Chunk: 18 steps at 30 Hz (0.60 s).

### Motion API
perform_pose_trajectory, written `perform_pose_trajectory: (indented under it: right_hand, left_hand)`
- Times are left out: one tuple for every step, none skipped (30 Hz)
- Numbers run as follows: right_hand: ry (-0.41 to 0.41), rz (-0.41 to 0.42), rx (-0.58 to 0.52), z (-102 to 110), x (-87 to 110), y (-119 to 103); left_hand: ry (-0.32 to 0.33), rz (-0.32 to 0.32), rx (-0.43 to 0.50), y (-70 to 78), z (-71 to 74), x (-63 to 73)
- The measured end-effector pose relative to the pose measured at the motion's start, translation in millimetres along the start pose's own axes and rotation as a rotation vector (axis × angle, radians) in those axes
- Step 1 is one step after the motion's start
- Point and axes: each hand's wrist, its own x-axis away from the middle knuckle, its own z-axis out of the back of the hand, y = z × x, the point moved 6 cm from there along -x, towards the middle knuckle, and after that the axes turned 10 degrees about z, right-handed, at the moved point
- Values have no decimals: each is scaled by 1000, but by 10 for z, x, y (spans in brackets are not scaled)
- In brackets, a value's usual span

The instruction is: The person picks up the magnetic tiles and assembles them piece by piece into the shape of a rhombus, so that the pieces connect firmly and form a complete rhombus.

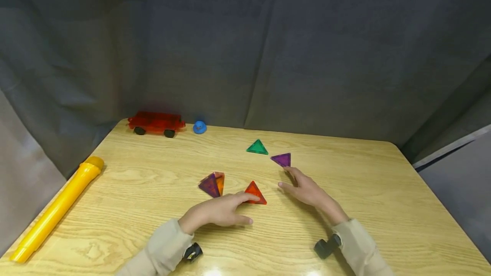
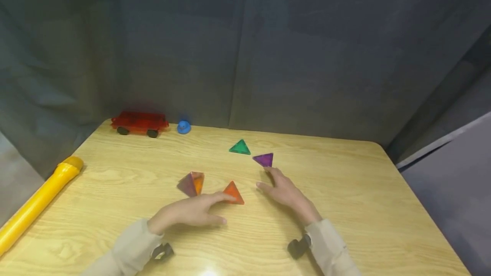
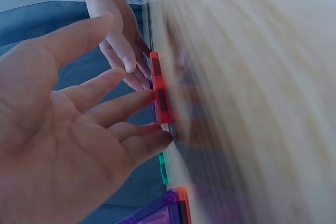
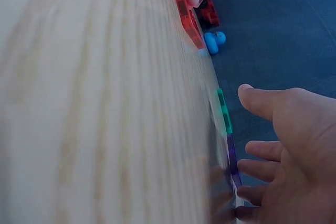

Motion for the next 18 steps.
perform_pose_trajectory:
  right_hand:
    - [2, 2, 0, 7, 7, 0]
    - [5, 8, -2, 12, 14, 3]
    - [10, 14, -4, 18, 24, 4]
    - [13, 24, 1, 24, 34, 3]
    - [17, 29, 0, 29, 46, 5]
    - [19, 32, 5, 33, 60, 4]
    - [22, 33, 8, 39, 73, 4]
    - [23, 38, 13, 46, 86, 1]
    - [26, 39, 17, 52, 97, -3]
    - [26, 46, 26, 58, 106, -8]
    - [29, 46, 23, 62, 114, -10]
    - [28, 53, 26, 66, 122, -16]
    - [29, 55, 25, 70, 128, -21]
    - [29, 60, 24, 74, 137, -29]
    - [32, 61, 21, 77, 144, -35]
    - [33, 67, 22, 81, 155, -40]
    - [38, 66, 16, 84, 167, -40]
    - [42, 70, 13, 88, 178, -42]
  left_hand:
    - [1, 0, -5, 3, 3, 5]
    - [1, 1, -7, 6, 7, 11]
    - [-2, 2, -7, 9, 10, 18]
    - [-5, 2, -7, 11, 11, 24]
    - [-7, 2, -9, 13, 12, 31]
    - [-10, 2, -11, 16, 12, 36]
    - [-14, 2, -12, 18, 13, 40]
    - [-19, 3, -12, 19, 11, 44]
    - [-26, 6, -10, 18, 8, 45]
    - [-30, 9, -13, 19, 6, 48]
    - [-33, 14, -20, 20, 5, 51]
    - [-37, 20, -27, 20, 2, 53]
    - [-42, 26, -32, 21, -1, 57]
    - [-47, 32, -37, 23, -4, 61]
    - [-52, 40, -43, 25, -6, 67]
    - [-55, 47, -52, 28, -10, 72]
    - [-59, 50, -61, 32, -12, 77]
    - [-63, 52, -67, 39, -15, 83]
